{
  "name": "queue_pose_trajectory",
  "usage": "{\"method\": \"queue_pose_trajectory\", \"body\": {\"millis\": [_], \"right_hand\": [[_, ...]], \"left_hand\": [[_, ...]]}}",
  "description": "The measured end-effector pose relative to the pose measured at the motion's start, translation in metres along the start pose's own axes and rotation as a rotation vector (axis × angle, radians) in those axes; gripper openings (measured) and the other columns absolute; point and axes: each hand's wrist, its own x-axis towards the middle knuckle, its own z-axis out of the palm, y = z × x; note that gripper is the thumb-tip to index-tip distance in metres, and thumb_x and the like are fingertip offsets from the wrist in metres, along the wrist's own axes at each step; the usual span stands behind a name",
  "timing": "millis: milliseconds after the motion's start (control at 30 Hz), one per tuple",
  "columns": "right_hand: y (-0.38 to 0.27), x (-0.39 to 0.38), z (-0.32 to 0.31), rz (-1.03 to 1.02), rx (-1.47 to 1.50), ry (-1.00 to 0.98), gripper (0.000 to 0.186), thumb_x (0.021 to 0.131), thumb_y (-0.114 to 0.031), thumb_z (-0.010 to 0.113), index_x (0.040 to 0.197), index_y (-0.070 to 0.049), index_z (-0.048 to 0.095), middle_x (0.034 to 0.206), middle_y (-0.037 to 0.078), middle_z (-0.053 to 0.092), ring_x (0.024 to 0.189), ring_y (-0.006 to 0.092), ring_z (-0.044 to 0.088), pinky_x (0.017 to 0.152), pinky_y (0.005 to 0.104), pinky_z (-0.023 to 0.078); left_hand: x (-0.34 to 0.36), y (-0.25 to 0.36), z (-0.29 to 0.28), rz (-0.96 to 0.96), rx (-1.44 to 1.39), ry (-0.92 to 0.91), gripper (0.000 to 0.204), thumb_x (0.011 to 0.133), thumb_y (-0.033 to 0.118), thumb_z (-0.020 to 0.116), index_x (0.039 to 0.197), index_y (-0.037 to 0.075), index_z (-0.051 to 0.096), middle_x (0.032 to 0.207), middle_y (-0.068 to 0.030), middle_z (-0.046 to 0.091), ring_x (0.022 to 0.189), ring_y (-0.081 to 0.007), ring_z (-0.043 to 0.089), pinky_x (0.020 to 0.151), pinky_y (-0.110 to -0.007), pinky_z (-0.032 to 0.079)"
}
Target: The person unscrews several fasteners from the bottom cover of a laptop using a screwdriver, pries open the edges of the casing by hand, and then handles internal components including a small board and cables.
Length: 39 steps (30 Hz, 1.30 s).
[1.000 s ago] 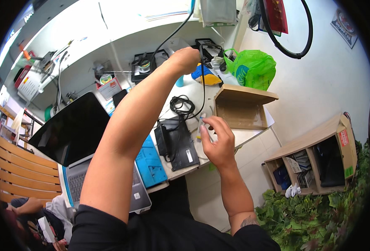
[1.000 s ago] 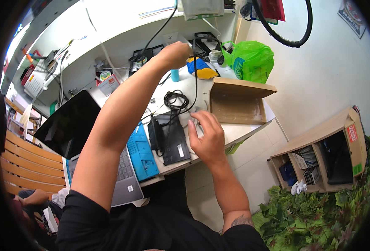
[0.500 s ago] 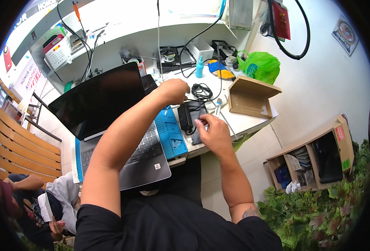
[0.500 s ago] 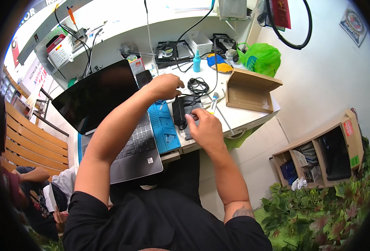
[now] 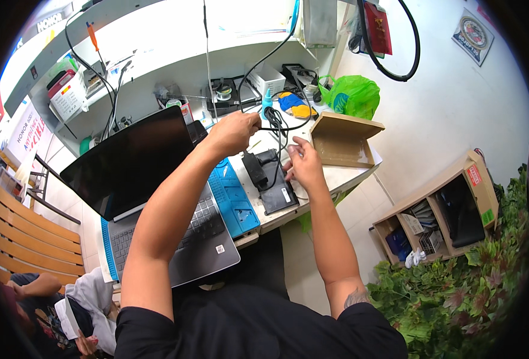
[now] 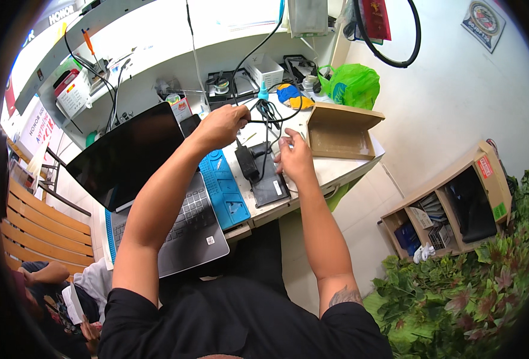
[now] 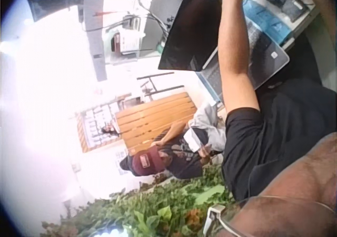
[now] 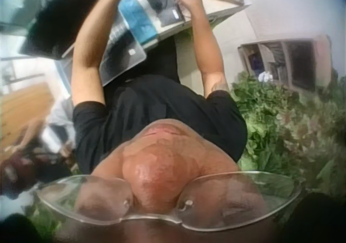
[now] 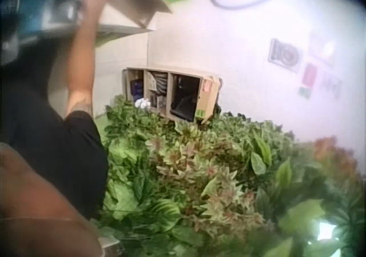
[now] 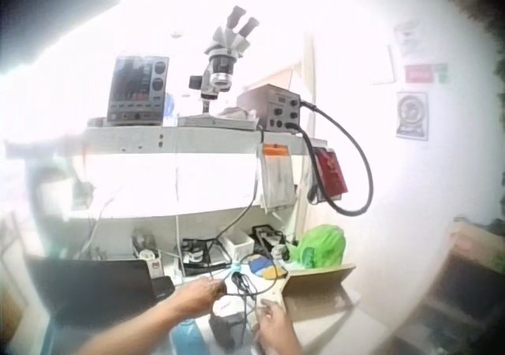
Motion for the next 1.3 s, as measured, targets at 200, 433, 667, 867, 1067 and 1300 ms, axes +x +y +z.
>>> {"method": "queue_pose_trajectory", "body": {"millis": [200,433,667,867,1067,1300], "right_hand": [[0.024,0.062,0.009,0.299,0.643,-0.221,0.064,0.118,-0.047,0.035,0.155,0.002,0.054,0.129,0.021,0.073,0.116,0.0336,0.072,0.089,0.0490,0.062],[0.035,0.067,0.019,0.140,1.105,-0.437,0.098,0.111,-0.078,0.028,0.130,0.007,0.073,0.121,0.024,0.079,0.115,0.0395,0.072,0.104,0.0497,0.054],[0.022,0.072,0.014,0.183,1.054,-0.458,0.093,0.109,-0.081,0.034,0.107,0.002,0.077,0.108,0.024,0.082,0.110,0.0410,0.077,0.102,0.0527,0.059],[0.004,0.043,0.012,0.212,0.768,-0.143,0.051,0.111,-0.046,0.066,0.130,0.000,0.057,0.124,0.024,0.072,0.110,0.0382,0.073,0.103,0.0532,0.061],[-0.028,-0.039,0.018,-0.251,0.317,0.118,0.068,0.109,-0.054,0.068,0.142,0.004,0.062,0.130,0.016,0.068,0.101,0.0173,0.064,0.092,0.0340,0.056],[-0.071,-0.003,0.041,-0.104,0.792,-0.346,0.044,0.112,-0.028,0.066,0.139,0.007,0.060,0.125,0.021,0.070,0.105,0.0296,0.079,0.088,0.0353,0.068]], "left_hand": [[-0.016,0.011,0.003,0.127,-0.109,-0.045,0.016,0.103,0.014,0.069,0.115,0.006,0.076,0.104,-0.0183,0.079,0.102,-0.0408,0.075,0.090,-0.051,0.058],[0.006,0.001,0.011,-0.520,-0.404,-0.141,0.067,0.105,0.062,0.070,0.109,-0.005,0.073,0.086,-0.0198,0.079,0.089,-0.0325,0.081,0.087,-0.045,0.061],[0.028,-0.013,0.026,-0.369,-0.634,0.226,0.096,0.081,0.025,0.098,0.153,-0.010,0.046,0.086,-0.0137,0.074,0.065,-0.0167,0.069,0.055,-0.034,0.053],[0.007,0.004,-0.026,-0.313,-1.206,0.137,0.042,0.087,0.013,0.076,0.124,-0.007,0.077,0.101,-0.0108,0.077,0.076,-0.0164,0.069,0.070,-0.030,0.060],[-0.064,0.017,-0.079,-0.078,-1.019,0.061,0.032,0.093,0.010,0.081,0.123,-0.001,0.075,0.112,-0.0081,0.072,0.098,-0.0168,0.071,0.093,-0.030,0.058],[-0.088,0.012,-0.080,0.181,-0.666,0.061,0.019,0.083,-0.001,0.091,0.092,0.004,0.075,0.108,-0.0063,0.073,0.106,-0.0175,0.066,0.093,-0.033,0.052]]}}
